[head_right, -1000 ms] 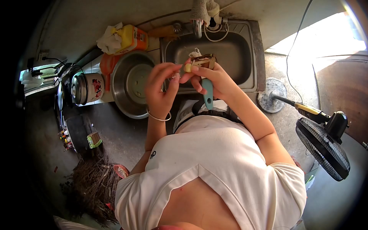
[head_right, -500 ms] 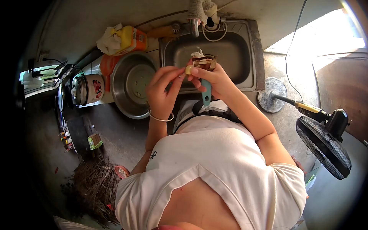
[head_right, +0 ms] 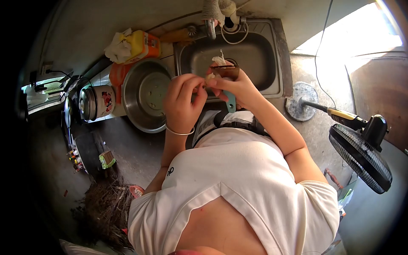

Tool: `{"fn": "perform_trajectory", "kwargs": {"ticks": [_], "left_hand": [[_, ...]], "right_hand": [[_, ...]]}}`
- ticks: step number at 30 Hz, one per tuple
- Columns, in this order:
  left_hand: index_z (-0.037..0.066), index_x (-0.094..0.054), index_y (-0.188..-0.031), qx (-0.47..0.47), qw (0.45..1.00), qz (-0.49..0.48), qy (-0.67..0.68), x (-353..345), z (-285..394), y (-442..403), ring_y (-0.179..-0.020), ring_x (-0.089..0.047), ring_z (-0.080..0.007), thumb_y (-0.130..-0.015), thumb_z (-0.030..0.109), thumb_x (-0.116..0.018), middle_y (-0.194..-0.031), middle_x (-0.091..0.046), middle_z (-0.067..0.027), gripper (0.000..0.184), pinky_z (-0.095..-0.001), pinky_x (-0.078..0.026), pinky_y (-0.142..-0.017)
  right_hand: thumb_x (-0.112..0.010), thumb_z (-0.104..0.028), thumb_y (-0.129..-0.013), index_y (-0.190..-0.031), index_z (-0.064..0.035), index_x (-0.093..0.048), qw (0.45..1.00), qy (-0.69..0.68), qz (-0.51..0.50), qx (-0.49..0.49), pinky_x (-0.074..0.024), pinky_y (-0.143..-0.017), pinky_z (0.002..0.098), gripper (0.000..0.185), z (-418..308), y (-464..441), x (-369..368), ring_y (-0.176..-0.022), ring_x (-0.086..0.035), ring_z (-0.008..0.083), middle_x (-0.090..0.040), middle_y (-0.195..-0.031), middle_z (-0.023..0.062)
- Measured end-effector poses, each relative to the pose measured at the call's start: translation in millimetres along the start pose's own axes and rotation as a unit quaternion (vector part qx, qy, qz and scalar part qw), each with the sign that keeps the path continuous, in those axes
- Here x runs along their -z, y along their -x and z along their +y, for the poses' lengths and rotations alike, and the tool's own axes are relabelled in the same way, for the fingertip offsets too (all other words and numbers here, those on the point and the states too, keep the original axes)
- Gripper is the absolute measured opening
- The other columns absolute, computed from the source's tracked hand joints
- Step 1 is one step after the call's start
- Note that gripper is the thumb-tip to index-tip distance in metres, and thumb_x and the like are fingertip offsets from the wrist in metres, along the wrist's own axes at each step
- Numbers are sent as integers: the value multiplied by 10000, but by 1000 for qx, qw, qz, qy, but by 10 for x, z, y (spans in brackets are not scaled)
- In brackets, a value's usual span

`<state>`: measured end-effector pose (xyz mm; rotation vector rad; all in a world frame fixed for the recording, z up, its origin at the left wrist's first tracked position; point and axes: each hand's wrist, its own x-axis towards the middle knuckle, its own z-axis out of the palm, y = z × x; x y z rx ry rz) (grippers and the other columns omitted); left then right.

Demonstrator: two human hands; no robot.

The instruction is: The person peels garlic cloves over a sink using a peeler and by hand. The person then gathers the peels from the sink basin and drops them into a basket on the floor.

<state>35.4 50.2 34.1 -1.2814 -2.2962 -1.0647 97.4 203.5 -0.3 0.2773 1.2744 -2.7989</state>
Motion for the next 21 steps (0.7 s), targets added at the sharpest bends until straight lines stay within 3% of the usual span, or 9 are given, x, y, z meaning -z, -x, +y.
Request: {"fn": "perform_trajectory", "kwargs": {"ticks": [2,4,14,17,19,20,21], "left_hand": [[51,-583,-868,-1,1000,-4,15,-4,2,6,-744,-585,-218,-706,-21,-637,-862,-567,-58,186,-301,-495,-575],[28,-570,-872,86,985,-20,146,-13,-8,31,-744,-591,-210,-717,-37,-618,-869,-569,-66,175,-290,-507,-573],[1,-559,-896,139,970,18,198,61,-226,31,-728,-603,-191,-769,-69,-567,-870,-567,-102,145,-250,-510,-588],[4,-579,-962,209,935,14,286,10,-405,63,-772,-614,-205,-834,16,-556,-933,-585,-119,131,-260,-511,-625],[19,-592,-1047,352,750,-61,557,-180,-709,79,-836,-627,-252,-893,145,-528,-1044,-604,-139,209,-312,-513,-688],[19,-592,-1047,352,751,-57,555,-459,-981,210,-836,-627,-252,-893,145,-528,-1044,-604,-139,209,-312,-513,-688],[32,-590,-1077,316,866,-117,370,-847,-1326,449,-859,-625,-280,-892,194,-526,-1071,-606,-150,254,-341,-506,-721]], "right_hand": [[-640,-99,-814,-993,-7,-542,1000,0,-4,-2,-381,-422,198,224,19,-3,24,-609,-543,82,-606,-793,65],[-651,-93,-804,-1008,-5,-540,1000,-17,-15,-17,-395,-423,199,248,34,-8,48,-621,-553,93,-615,-819,86],[-667,-53,-778,-1032,9,-546,996,-46,-68,-34,-467,-448,210,288,37,-11,6,-684,-602,132,-628,-921,179],[-662,-43,-776,-1049,15,-554,996,-52,-63,-36,-485,-456,217,299,46,-10,-12,-706,-612,142,-627,-961,196],[-650,-25,-777,-1063,31,-559,996,-62,-59,-36,-486,-458,218,305,62,-21,-21,-729,-625,152,-625,-981,198],[-650,-25,-777,-1063,31,-559,995,-61,-63,-38,-486,-458,218,305,81,-33,-22,-729,-625,152,-625,-981,198],[-645,-44,-781,-1057,21,-557,996,-57,-59,-37,-486,-449,217,296,108,-44,-17,-732,-622,156,-621,-985,208]]}}
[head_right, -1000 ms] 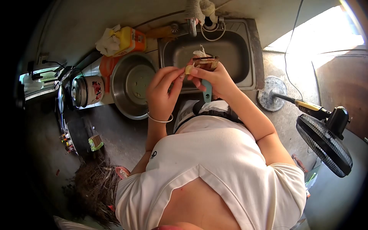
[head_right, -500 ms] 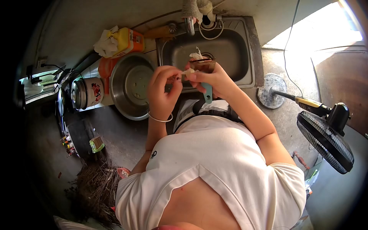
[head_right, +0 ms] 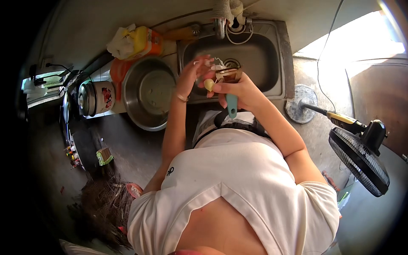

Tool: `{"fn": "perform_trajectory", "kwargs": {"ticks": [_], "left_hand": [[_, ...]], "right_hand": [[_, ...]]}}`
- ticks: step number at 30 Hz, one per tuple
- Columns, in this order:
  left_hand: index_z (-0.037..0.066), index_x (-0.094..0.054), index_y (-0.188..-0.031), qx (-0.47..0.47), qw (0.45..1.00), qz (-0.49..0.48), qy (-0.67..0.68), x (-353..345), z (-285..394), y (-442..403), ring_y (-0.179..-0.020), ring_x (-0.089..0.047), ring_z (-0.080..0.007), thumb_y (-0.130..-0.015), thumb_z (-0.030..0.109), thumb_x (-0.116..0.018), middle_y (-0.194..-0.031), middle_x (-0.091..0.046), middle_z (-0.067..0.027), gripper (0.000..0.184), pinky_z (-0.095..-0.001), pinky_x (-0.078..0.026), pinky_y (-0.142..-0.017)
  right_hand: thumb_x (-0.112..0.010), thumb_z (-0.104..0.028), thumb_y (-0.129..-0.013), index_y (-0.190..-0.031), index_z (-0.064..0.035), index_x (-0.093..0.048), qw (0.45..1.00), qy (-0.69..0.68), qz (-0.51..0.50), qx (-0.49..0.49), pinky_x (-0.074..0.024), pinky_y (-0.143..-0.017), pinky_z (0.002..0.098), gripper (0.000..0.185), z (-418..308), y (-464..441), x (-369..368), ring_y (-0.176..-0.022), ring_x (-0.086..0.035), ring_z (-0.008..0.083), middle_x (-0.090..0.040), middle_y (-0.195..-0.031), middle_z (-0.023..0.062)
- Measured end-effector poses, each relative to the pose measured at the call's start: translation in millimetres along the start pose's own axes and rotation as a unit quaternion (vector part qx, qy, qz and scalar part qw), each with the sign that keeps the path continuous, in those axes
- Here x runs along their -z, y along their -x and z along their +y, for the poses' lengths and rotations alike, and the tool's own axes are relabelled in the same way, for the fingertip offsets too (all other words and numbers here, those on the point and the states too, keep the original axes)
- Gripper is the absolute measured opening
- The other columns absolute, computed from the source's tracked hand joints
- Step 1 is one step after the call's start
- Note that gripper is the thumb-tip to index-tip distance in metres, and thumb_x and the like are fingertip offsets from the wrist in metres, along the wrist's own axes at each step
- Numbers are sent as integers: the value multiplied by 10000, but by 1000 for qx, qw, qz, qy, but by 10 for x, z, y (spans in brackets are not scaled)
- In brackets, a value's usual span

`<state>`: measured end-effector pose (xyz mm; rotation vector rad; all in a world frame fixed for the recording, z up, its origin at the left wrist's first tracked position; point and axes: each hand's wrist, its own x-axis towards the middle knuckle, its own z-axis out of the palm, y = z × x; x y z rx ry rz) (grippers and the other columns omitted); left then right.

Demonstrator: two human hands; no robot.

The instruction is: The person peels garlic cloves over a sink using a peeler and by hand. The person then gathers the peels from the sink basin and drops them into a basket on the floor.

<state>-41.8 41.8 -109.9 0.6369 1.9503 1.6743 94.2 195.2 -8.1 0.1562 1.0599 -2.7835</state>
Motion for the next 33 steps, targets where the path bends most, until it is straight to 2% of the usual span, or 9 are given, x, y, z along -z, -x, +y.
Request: {"fn": "perform_trajectory", "kwargs": {"ticks": [5,7,11,14,16,20,24,28,33], "left_hand": [[55,-585,-1107,-190,836,59,-512,0,-1091,36,-928,-601,-330,-868,235,-535,-1082,-608,-179,303,-392,-478,-793],[79,-601,-1065,78,972,-2,-220,-16,-1413,73,-971,-575,-327,-836,235,-561,-1066,-605,-183,280,-386,-460,-812],[57,-598,-1016,99,994,42,6,-132,-1606,313,-1001,-557,-320,-846,201,-539,-1060,-605,-167,230,-394,-446,-824],[34,-583,-1001,-46,978,200,36,-204,-1275,464,-1001,-557,-319,-871,229,-500,-1039,-613,-151,249,-406,-438,-834],[8,-560,-1001,-40,915,95,-389,-158,-1557,607,-1009,-557,-299,-898,246,-460,-1040,-606,-161,278,-395,-425,-862],[5,-589,-915,180,930,-17,-320,-83,-1875,653,-749,-618,-298,-899,235,-475,-842,-636,-161,257,-382,-493,-693],[13,-608,-866,182,979,83,-30,7,-1665,741,-619,-617,-244,-888,280,-523,-735,-636,-118,281,-342,-511,-610],[42,-563,-1052,174,907,150,354,99,-1518,634,-879,-585,-125,-877,292,-596,-1000,-609,-29,306,-272,-511,-725],[51,-366,-1340,119,934,36,335,187,-789,331,-1133,-490,-161,-882,139,-564,-1302,-454,-89,506,-312,-424,-935]], "right_hand": [[-635,-66,-795,-1047,12,-563,1000,20,3,-23,-492,-454,222,273,49,-89,-4,-750,-624,166,-619,-981,213],[-619,-64,-813,-1043,17,-569,998,41,28,-25,-496,-470,229,249,108,-153,-65,-745,-624,168,-625,-972,196],[-625,-92,-823,-1003,54,-588,985,152,-24,-82,-484,-523,233,234,350,-539,-186,-616,-621,139,-666,-860,106],[-632,-113,-824,-1004,64,-588,962,235,-74,-117,-509,-558,251,257,824,-1072,-225,-644,-636,150,-664,-856,112],[-640,-130,-822,-1010,72,-583,951,269,-76,-130,-520,-582,261,282,1180,-1419,-263,-661,-639,155,-664,-837,113],[-654,-167,-818,-1024,75,-578,948,276,-67,-145,-544,-641,287,327,1370,-1666,-77,-734,-649,170,-659,-804,118],[-662,-199,-813,-925,57,-617,910,383,-47,-151,-481,-534,251,283,1118,-1591,492,-634,-599,139,-630,-729,77],[-637,-184,-835,-822,-14,-627,923,339,25,-180,-424,-472,233,171,920,-1342,865,-518,-539,107,-605,-658,51],[-649,-144,-800,-904,15,-610,915,285,2,-285,-443,-540,215,194,801,-1087,907,-628,-562,94,-613,-744,60]]}}
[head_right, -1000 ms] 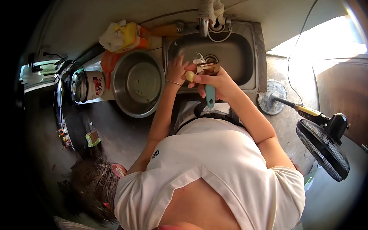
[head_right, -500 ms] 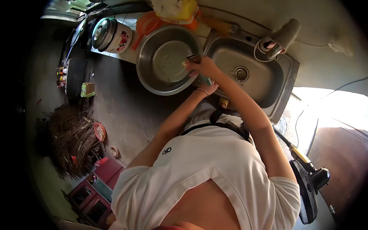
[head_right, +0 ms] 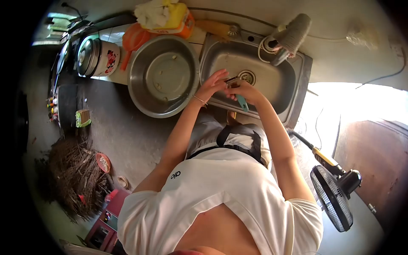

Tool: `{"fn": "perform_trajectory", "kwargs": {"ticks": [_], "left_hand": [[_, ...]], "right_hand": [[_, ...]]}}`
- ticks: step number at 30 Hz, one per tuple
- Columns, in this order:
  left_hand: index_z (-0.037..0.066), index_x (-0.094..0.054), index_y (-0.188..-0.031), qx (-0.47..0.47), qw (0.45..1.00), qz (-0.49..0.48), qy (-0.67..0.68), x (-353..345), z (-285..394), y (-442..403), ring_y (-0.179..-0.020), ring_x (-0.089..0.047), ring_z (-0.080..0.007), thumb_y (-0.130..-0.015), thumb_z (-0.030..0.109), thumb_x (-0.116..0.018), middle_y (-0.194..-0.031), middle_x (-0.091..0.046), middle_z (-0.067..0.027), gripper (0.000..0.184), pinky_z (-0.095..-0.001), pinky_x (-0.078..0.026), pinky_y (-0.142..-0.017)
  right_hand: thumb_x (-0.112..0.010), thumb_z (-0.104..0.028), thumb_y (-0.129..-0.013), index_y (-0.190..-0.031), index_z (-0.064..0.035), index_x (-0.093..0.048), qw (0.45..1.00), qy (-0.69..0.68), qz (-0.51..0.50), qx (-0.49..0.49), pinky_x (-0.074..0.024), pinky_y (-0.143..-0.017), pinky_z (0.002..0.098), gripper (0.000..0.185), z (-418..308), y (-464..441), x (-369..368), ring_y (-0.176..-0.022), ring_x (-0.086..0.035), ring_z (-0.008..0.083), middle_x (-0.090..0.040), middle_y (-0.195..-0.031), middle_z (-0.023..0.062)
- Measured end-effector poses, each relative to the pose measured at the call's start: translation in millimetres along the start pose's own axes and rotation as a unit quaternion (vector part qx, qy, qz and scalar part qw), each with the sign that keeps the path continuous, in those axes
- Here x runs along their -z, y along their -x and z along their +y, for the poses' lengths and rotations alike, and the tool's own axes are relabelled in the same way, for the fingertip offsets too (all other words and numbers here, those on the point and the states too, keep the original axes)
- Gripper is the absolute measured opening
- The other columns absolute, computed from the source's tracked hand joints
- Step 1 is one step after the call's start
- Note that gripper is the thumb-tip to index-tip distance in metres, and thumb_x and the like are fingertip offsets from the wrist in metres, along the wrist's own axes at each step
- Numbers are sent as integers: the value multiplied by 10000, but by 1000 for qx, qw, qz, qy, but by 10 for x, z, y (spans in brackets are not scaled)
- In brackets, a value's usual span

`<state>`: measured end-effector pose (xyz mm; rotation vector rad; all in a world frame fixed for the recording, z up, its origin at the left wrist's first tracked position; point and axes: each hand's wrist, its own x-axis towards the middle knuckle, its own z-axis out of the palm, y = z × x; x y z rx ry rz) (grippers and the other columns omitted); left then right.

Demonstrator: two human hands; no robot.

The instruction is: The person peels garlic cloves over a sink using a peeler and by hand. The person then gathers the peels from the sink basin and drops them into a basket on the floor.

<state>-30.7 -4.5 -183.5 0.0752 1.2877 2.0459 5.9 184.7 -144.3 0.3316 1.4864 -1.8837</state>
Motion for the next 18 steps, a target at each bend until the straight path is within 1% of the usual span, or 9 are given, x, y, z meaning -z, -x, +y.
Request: {"fn": "perform_trajectory", "kwargs": {"ticks": [1,2,3,5,6,8,11,13,18], "left_hand": [[38,-394,-1322,3,997,-68,-38,-60,45,-49,-1106,-506,-153,-871,131,-582,-1261,-489,-90,497,-304,-428,-920],[25,-423,-1304,6,988,-136,-76,-102,82,-110,-1080,-523,-144,-861,123,-600,-1219,-525,-92,487,-297,-431,-906],[25,-423,-1304,12,986,-144,-78,-93,47,-182,-1080,-523,-144,-861,123,-600,-1219,-525,-92,487,-297,-431,-906],[7,-538,-1190,90,976,-134,-147,-85,-30,-316,-931,-582,-131,-841,127,-637,-1043,-614,-67,382,-273,-461,-821],[7,-538,-1190,96,974,-144,-148,-93,-70,-357,-931,-582,-131,-841,127,-637,-1043,-614,-67,382,-273,-461,-821],[3,-615,-1053,59,968,-77,-231,-100,-149,-430,-760,-585,-109,-831,155,-655,-876,-643,-29,272,-244,-471,-702],[15,-623,-998,95,971,-61,-213,-126,-162,-474,-674,-547,-88,-823,163,-663,-815,-624,-13,232,-225,-456,-628],[22,-623,-966,127,963,-98,-216,-118,-201,-482,-666,-541,-84,-827,175,-660,-790,-610,-8,210,-222,-450,-617],[43,-612,-897,178,949,-128,-227,-178,-244,-498,-654,-540,-85,-855,216,-626,-740,-576,1,178,-232,-457,-597]], "right_hand": [[-647,-140,-803,-946,20,-603,998,-28,-51,25,-443,-539,214,219,94,4,46,-642,-564,97,-617,-770,69],[-647,-140,-803,-946,20,-603,998,-35,-44,27,-443,-539,214,219,165,1,101,-642,-564,97,-617,-770,69],[-635,-135,-812,-979,23,-592,996,-43,-68,39,-453,-555,214,234,192,17,130,-687,-576,110,-627,-827,96],[-622,-130,-821,-1011,26,-580,993,-58,-82,55,-463,-572,214,249,257,92,199,-733,-588,124,-636,-885,122],[-598,-122,-835,-1024,25,-566,989,-123,-70,45,-474,-595,220,241,200,190,159,-773,-594,138,-633,-935,145],[-573,-114,-849,-1037,24,-552,979,-194,-51,39,-485,-618,226,234,215,304,195,-814,-600,152,-630,-986,168],[-528,-134,-881,-1080,12,-502,967,-245,-42,48,-497,-655,238,249,371,344,310,-871,-600,171,-611,-1062,194],[-492,-174,-914,-1183,-11,-451,984,-169,1,53,-487,-631,228,317,477,343,414,-817,-593,133,-612,-1033,151],[-499,-183,-909,-1068,-29,-476,978,-187,51,74,-485,-594,230,222,545,380,487,-787,-601,127,-630,-959,122]]}}
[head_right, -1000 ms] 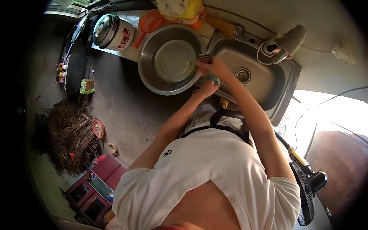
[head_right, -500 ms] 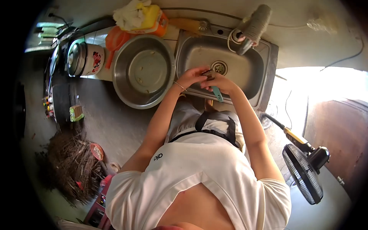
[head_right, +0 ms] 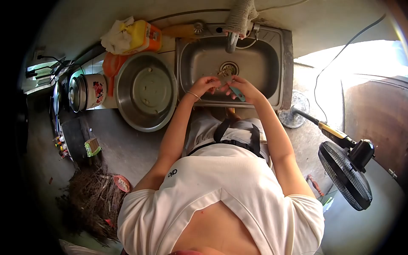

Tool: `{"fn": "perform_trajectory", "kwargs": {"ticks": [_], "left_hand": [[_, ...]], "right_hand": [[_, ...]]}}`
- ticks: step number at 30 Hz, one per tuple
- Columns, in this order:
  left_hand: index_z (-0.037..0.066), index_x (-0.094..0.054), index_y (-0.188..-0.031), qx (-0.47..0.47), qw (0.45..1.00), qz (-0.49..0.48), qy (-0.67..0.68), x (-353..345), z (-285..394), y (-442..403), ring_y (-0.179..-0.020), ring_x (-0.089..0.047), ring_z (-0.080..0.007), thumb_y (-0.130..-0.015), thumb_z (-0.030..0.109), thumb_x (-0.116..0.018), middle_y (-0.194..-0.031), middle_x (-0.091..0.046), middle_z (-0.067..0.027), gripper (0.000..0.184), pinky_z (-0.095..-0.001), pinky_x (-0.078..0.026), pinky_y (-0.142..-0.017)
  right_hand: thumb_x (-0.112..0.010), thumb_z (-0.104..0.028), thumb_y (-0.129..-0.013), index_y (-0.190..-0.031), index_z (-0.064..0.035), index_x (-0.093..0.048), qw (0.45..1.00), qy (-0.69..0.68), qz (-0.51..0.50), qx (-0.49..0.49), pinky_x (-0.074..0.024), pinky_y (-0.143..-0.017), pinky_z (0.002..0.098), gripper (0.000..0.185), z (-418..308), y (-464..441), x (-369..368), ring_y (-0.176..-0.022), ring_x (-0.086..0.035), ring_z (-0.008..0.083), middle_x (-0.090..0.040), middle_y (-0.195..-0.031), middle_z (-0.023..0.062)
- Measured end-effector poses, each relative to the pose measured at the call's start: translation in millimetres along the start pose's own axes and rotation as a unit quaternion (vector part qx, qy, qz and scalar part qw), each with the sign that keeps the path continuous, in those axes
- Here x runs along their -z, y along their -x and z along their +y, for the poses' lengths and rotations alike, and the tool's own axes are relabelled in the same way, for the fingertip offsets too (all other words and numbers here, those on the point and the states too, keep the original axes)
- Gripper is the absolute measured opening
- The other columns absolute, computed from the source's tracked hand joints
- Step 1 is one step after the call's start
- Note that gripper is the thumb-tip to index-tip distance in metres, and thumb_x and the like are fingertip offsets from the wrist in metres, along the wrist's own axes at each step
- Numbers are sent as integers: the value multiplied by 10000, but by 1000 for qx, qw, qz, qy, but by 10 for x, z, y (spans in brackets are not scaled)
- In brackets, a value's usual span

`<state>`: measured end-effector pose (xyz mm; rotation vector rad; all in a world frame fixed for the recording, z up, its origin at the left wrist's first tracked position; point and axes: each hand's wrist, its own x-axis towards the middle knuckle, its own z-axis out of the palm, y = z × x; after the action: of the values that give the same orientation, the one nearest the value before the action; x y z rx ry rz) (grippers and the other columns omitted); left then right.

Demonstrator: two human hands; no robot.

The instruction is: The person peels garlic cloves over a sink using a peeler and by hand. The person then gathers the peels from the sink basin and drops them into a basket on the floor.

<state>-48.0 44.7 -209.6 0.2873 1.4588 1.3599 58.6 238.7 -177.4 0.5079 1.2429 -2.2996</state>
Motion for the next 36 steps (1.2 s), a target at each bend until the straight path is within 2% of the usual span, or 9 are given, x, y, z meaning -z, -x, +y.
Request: {"fn": "perform_trajectory", "kwargs": {"ticks": [6,12,15,21,23,24,29,32,36], "left_hand": [[31,-585,-1008,18,970,84,228,54,19,21,-654,-570,-94,-914,235,-528,-820,-595,-22,232,-238,-498,-572],[61,-601,-978,-80,992,91,-17,-33,144,-47,-638,-551,-129,-896,229,-566,-790,-605,-49,191,-251,-473,-576],[50,-615,-936,-193,918,141,-316,-120,178,-63,-619,-538,-151,-859,202,-612,-737,-595,-60,170,-274,-456,-574],[31,-623,-893,-174,937,204,-223,-12,-53,-165,-693,-571,-113,-865,193,-611,-800,-621,-37,165,-243,-461,-601],[18,-632,-911,-68,977,159,128,65,-118,-183,-727,-597,-131,-871,154,-591,-851,-632,-53,148,-262,-500,-613],[18,-632,-911,-72,976,162,127,97,-137,-182,-727,-597,-131,-871,154,-591,-851,-632,-53,148,-262,-500,-613],[9,-640,-982,7,934,242,263,303,-588,-256,-703,-593,-131,-872,85,-528,-826,-618,-45,174,-271,-510,-579],[38,-648,-963,36,934,222,277,505,-863,-426,-612,-546,-107,-872,128,-513,-692,-556,-15,186,-246,-490,-558],[49,-654,-934,105,937,292,159,550,-802,-625,-571,-516,-114,-880,197,-532,-628,-516,-5,200,-255,-468,-534]], "right_hand": [[-515,-181,-901,-1037,-47,-481,999,40,28,-10,-482,-523,230,195,59,27,15,-695,-602,130,-623,-901,102],[-516,-177,-901,-976,-28,-485,993,112,25,-27,-476,-478,233,170,103,44,-42,-647,-597,131,-613,-834,96],[-518,-168,-894,-966,-19,-487,989,144,21,-37,-478,-475,234,168,150,38,-16,-646,-600,136,-610,-820,98],[-523,-154,-882,-956,-16,-502,981,182,29,-53,-469,-474,244,159,93,85,31,-644,-593,132,-611,-816,82],[-527,-153,-876,-963,-21,-513,979,194,33,-48,-464,-479,247,159,83,57,212,-648,-588,125,-612,-817,73],[-561,-158,-851,-985,-25,-527,974,198,112,-5,-471,-492,257,192,97,12,417,-672,-604,137,-620,-834,68],[-624,-120,-771,-1069,-42,-543,781,431,405,201,-476,-720,375,318,-274,-325,1486,-895,-603,265,-621,-960,121],[-631,-105,-751,-1066,-63,-551,663,531,425,313,-436,-839,405,328,-647,-487,1737,-985,-547,332,-582,-1036,145],[-634,-120,-729,-1065,-86,-550,590,630,434,258,-424,-863,434,348,-859,-724,2029,-1025,-515,335,-560,-1057,128]]}}
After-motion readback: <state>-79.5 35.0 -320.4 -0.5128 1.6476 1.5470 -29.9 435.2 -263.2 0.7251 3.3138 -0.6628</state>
